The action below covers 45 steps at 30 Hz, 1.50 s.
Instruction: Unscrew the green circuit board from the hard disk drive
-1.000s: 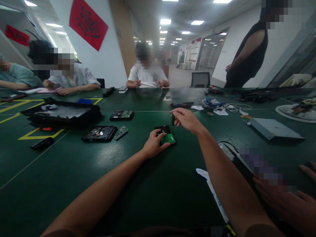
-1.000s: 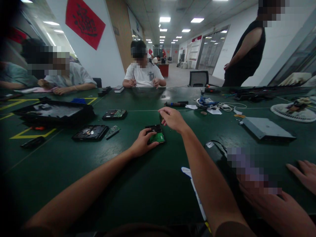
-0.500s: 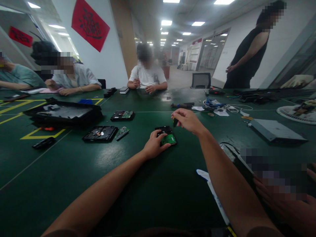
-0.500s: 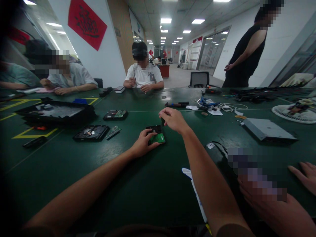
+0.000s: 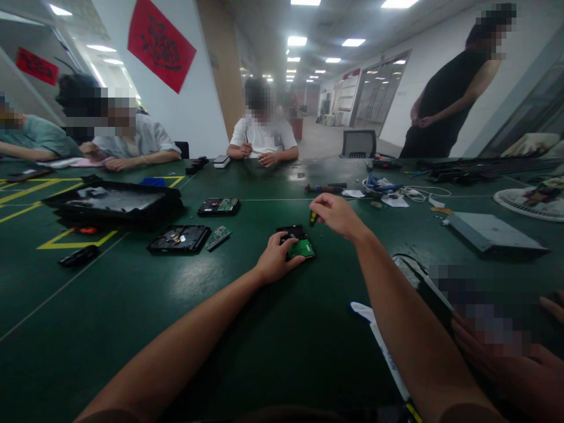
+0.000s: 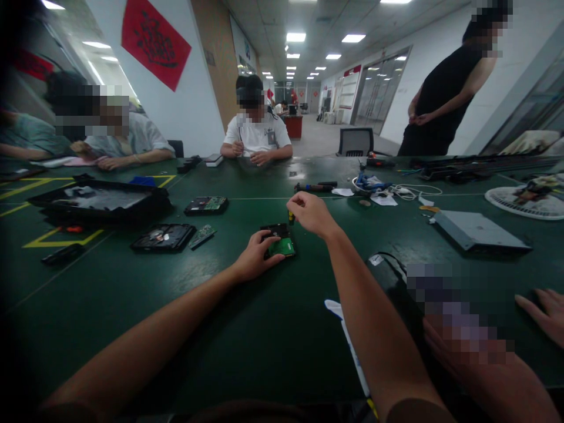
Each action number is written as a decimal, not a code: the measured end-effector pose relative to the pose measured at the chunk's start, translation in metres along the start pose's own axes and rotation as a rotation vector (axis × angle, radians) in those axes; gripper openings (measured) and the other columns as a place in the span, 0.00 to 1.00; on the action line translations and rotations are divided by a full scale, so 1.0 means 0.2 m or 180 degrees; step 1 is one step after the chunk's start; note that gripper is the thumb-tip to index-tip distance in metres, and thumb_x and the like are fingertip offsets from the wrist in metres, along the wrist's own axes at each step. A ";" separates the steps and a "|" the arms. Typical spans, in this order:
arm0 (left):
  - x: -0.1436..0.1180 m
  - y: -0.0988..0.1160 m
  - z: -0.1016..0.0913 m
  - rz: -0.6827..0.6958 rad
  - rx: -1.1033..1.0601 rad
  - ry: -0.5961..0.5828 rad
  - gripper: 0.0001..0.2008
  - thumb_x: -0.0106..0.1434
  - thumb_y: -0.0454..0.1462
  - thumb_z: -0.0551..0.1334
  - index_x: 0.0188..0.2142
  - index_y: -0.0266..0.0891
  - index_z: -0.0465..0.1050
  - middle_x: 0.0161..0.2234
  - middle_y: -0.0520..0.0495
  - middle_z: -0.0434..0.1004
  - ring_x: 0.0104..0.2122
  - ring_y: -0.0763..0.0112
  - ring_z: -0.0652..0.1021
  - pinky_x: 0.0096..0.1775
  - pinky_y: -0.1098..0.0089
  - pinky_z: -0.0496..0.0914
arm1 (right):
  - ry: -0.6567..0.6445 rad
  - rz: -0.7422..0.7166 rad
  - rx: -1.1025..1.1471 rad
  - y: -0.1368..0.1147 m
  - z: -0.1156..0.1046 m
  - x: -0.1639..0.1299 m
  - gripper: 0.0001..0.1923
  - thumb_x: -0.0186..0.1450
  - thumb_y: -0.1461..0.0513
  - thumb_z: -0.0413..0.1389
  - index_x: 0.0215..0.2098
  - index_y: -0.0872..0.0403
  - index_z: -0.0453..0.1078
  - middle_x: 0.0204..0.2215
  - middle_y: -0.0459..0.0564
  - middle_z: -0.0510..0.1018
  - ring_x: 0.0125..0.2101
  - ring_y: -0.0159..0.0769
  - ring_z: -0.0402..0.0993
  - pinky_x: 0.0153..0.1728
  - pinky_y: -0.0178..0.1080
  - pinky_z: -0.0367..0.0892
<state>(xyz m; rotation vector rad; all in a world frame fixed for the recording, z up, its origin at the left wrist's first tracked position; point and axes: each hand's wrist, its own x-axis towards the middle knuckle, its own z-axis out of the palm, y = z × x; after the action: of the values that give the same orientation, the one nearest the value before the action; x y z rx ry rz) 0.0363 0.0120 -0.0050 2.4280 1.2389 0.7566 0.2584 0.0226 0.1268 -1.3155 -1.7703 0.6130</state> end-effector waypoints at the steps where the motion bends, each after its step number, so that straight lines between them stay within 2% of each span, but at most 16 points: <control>1: 0.00 0.00 0.00 0.0002 0.0013 -0.0010 0.30 0.65 0.54 0.66 0.63 0.47 0.69 0.66 0.38 0.56 0.68 0.44 0.60 0.65 0.44 0.63 | -0.0035 -0.0025 0.0020 0.00 0.00 0.00 0.09 0.68 0.56 0.58 0.36 0.53 0.75 0.30 0.47 0.80 0.24 0.31 0.72 0.26 0.34 0.66; 4: 0.00 -0.01 0.01 0.0023 0.0015 0.0001 0.30 0.65 0.54 0.66 0.63 0.47 0.69 0.66 0.38 0.57 0.68 0.44 0.60 0.65 0.44 0.63 | -0.0175 -0.0114 0.0115 0.00 0.01 0.00 0.11 0.69 0.55 0.57 0.37 0.53 0.75 0.32 0.48 0.81 0.23 0.30 0.72 0.25 0.34 0.67; 10: 0.00 -0.01 0.01 0.0029 -0.0017 0.0039 0.29 0.65 0.55 0.65 0.62 0.47 0.71 0.65 0.38 0.58 0.67 0.43 0.61 0.65 0.44 0.63 | -0.0264 0.0033 0.0338 0.00 0.01 0.01 0.13 0.72 0.57 0.52 0.47 0.52 0.76 0.25 0.47 0.78 0.24 0.34 0.74 0.26 0.35 0.69; 14: 0.00 -0.01 0.01 0.0034 -0.0023 0.0043 0.30 0.65 0.55 0.65 0.61 0.46 0.71 0.65 0.37 0.58 0.67 0.44 0.61 0.64 0.43 0.64 | -0.0091 -0.0095 0.0070 0.00 0.00 0.01 0.10 0.69 0.56 0.57 0.41 0.52 0.76 0.31 0.48 0.80 0.27 0.33 0.74 0.26 0.34 0.67; 17: 0.00 -0.02 0.02 0.0050 -0.0040 0.0065 0.29 0.65 0.54 0.66 0.62 0.46 0.71 0.65 0.37 0.59 0.67 0.44 0.62 0.64 0.43 0.64 | 0.0061 0.0014 0.0000 0.00 0.00 0.00 0.07 0.67 0.58 0.58 0.37 0.53 0.74 0.32 0.48 0.81 0.25 0.31 0.74 0.25 0.33 0.67; 21: 0.00 -0.02 0.02 0.0061 0.0028 0.0089 0.29 0.65 0.53 0.67 0.62 0.47 0.70 0.65 0.38 0.58 0.67 0.45 0.62 0.64 0.44 0.63 | -0.0119 0.0025 0.0245 0.00 0.02 0.00 0.09 0.69 0.57 0.56 0.38 0.53 0.74 0.36 0.49 0.83 0.21 0.28 0.74 0.20 0.32 0.64; 25: 0.00 -0.02 0.03 0.0089 0.0014 0.0115 0.29 0.65 0.54 0.66 0.62 0.47 0.71 0.65 0.37 0.59 0.67 0.45 0.62 0.64 0.45 0.63 | -0.0292 0.0106 0.0511 0.01 0.02 0.01 0.13 0.72 0.56 0.52 0.44 0.53 0.75 0.26 0.48 0.80 0.23 0.32 0.77 0.23 0.32 0.69; 27: 0.00 -0.02 0.03 0.0090 -0.0019 0.0112 0.29 0.65 0.54 0.66 0.62 0.47 0.71 0.65 0.37 0.59 0.67 0.45 0.62 0.64 0.45 0.63 | -0.0325 0.0077 0.0475 0.01 0.01 0.01 0.13 0.72 0.57 0.51 0.47 0.53 0.75 0.25 0.47 0.79 0.24 0.33 0.77 0.24 0.33 0.69; 30: 0.00 -0.03 0.03 0.0080 -0.0032 0.0076 0.30 0.65 0.55 0.65 0.62 0.46 0.71 0.65 0.36 0.58 0.67 0.44 0.61 0.64 0.45 0.64 | -0.0208 -0.0125 0.0162 0.01 0.00 0.01 0.11 0.70 0.56 0.56 0.43 0.53 0.77 0.31 0.49 0.81 0.28 0.33 0.76 0.27 0.33 0.69; 32: 0.00 -0.03 0.03 0.0070 -0.0029 0.0057 0.30 0.65 0.55 0.65 0.62 0.46 0.70 0.65 0.36 0.58 0.67 0.44 0.61 0.64 0.44 0.64 | -0.0059 -0.0100 0.0008 0.01 -0.01 0.01 0.10 0.68 0.56 0.59 0.39 0.53 0.76 0.33 0.49 0.82 0.30 0.34 0.76 0.29 0.34 0.69; 36: 0.00 -0.03 0.03 0.0058 -0.0006 0.0063 0.30 0.65 0.54 0.66 0.62 0.46 0.70 0.66 0.37 0.58 0.67 0.44 0.61 0.64 0.44 0.63 | -0.0040 0.0041 0.0052 0.01 -0.01 0.00 0.08 0.67 0.57 0.59 0.37 0.53 0.75 0.33 0.50 0.82 0.23 0.30 0.73 0.25 0.34 0.67; 38: 0.00 -0.02 0.03 0.0056 0.0018 0.0070 0.30 0.65 0.54 0.66 0.62 0.46 0.70 0.66 0.37 0.58 0.67 0.44 0.61 0.65 0.44 0.63 | -0.0156 -0.0006 0.0218 0.00 0.00 0.00 0.10 0.69 0.55 0.57 0.38 0.53 0.75 0.35 0.50 0.82 0.21 0.29 0.72 0.22 0.33 0.66; 42: 0.00 -0.02 0.02 0.0046 0.0003 0.0054 0.30 0.65 0.55 0.66 0.62 0.47 0.70 0.65 0.38 0.58 0.67 0.44 0.61 0.65 0.44 0.63 | -0.0352 0.0063 0.0602 0.00 0.00 0.00 0.13 0.72 0.56 0.53 0.45 0.54 0.75 0.26 0.48 0.79 0.23 0.33 0.76 0.24 0.34 0.69; 45: 0.00 -0.02 0.01 0.0053 0.0007 0.0028 0.30 0.65 0.55 0.65 0.62 0.47 0.70 0.66 0.38 0.57 0.67 0.44 0.61 0.65 0.45 0.63 | -0.0363 0.0012 0.0548 0.00 0.00 0.00 0.13 0.72 0.56 0.53 0.48 0.53 0.76 0.27 0.48 0.79 0.24 0.33 0.75 0.24 0.34 0.68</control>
<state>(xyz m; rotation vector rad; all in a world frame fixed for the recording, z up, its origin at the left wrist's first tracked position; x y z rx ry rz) 0.0358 0.0142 -0.0089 2.4421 1.2249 0.7716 0.2594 0.0236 0.1269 -1.1867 -1.7629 0.8377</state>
